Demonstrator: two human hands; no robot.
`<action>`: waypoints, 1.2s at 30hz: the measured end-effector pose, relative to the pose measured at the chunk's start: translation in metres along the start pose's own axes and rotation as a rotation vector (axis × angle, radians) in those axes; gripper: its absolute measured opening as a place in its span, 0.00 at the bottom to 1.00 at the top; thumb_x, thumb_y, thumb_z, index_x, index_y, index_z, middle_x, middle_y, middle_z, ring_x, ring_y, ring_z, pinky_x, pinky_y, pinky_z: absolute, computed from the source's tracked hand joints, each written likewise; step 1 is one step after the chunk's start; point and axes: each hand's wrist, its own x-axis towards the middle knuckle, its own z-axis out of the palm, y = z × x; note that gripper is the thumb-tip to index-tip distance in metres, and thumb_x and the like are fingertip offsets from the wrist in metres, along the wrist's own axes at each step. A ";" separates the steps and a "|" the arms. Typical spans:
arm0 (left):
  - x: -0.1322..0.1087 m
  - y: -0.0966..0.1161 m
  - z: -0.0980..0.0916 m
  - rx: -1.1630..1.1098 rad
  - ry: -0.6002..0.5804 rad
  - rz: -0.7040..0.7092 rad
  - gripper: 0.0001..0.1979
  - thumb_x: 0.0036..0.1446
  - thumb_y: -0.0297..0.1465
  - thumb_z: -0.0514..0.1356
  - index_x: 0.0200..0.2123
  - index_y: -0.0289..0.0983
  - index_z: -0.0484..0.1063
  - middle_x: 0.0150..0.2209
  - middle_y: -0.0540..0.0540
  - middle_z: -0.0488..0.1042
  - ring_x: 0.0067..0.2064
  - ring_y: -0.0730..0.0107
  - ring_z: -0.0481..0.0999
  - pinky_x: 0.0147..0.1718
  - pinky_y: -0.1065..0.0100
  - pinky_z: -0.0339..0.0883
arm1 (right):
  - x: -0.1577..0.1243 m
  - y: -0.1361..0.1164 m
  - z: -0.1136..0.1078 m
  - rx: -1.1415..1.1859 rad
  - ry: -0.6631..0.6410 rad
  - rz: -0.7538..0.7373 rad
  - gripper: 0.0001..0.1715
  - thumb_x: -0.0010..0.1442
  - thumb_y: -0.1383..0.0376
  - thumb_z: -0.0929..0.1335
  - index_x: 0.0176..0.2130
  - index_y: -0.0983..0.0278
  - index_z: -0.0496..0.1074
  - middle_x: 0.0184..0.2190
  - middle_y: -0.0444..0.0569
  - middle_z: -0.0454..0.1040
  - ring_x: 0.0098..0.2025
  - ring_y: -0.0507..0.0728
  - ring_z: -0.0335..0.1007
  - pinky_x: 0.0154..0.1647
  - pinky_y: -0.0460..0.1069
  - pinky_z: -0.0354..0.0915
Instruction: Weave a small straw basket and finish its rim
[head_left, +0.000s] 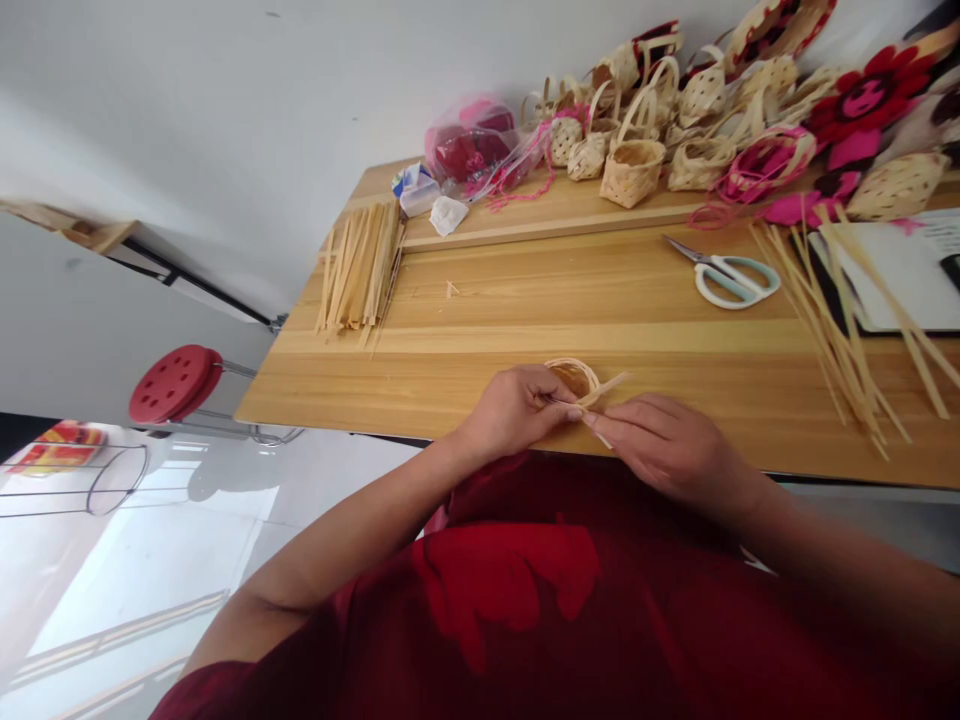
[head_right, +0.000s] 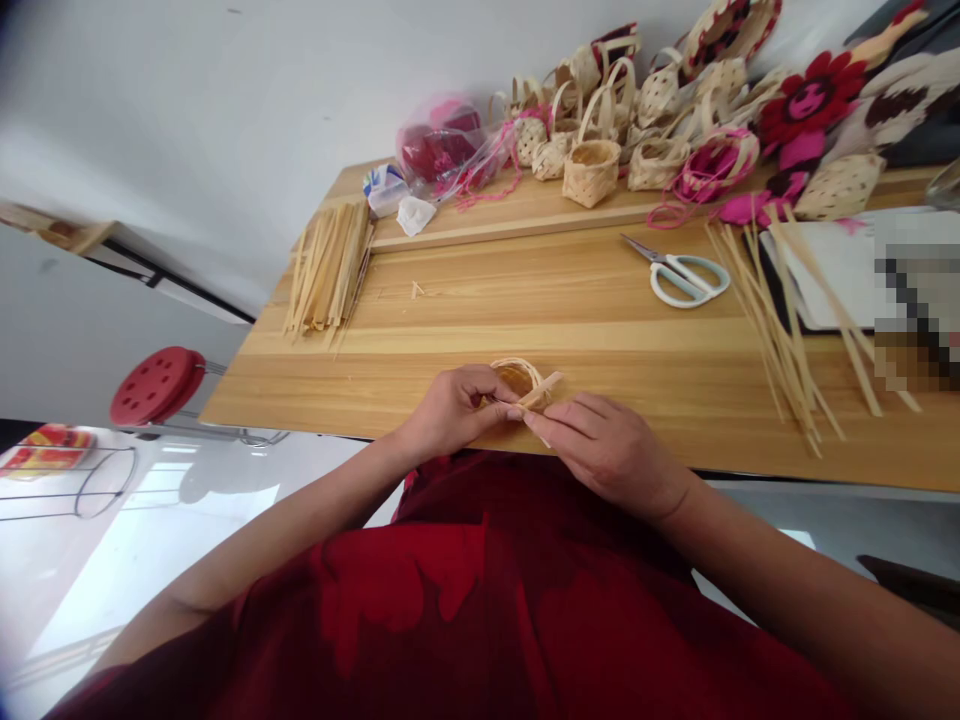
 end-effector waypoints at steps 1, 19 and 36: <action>-0.002 -0.001 0.002 -0.023 0.020 -0.037 0.04 0.59 0.30 0.71 0.33 0.36 0.83 0.32 0.47 0.82 0.34 0.72 0.77 0.35 0.71 0.67 | -0.001 -0.003 0.002 0.092 0.010 0.103 0.17 0.69 0.68 0.70 0.57 0.60 0.76 0.43 0.51 0.83 0.42 0.59 0.78 0.45 0.55 0.74; -0.014 -0.017 0.011 0.186 0.203 0.184 0.06 0.66 0.35 0.67 0.39 0.40 0.85 0.38 0.44 0.86 0.40 0.64 0.82 0.43 0.63 0.74 | 0.045 -0.020 -0.033 0.168 0.147 0.554 0.06 0.67 0.59 0.73 0.43 0.56 0.80 0.38 0.49 0.84 0.34 0.59 0.76 0.34 0.54 0.69; -0.019 -0.030 0.013 0.461 0.212 0.365 0.10 0.70 0.35 0.62 0.43 0.38 0.82 0.37 0.44 0.82 0.39 0.65 0.76 0.42 0.65 0.73 | 0.038 -0.020 0.001 1.016 -0.245 1.179 0.12 0.60 0.55 0.74 0.33 0.60 0.75 0.20 0.44 0.75 0.18 0.52 0.66 0.17 0.46 0.60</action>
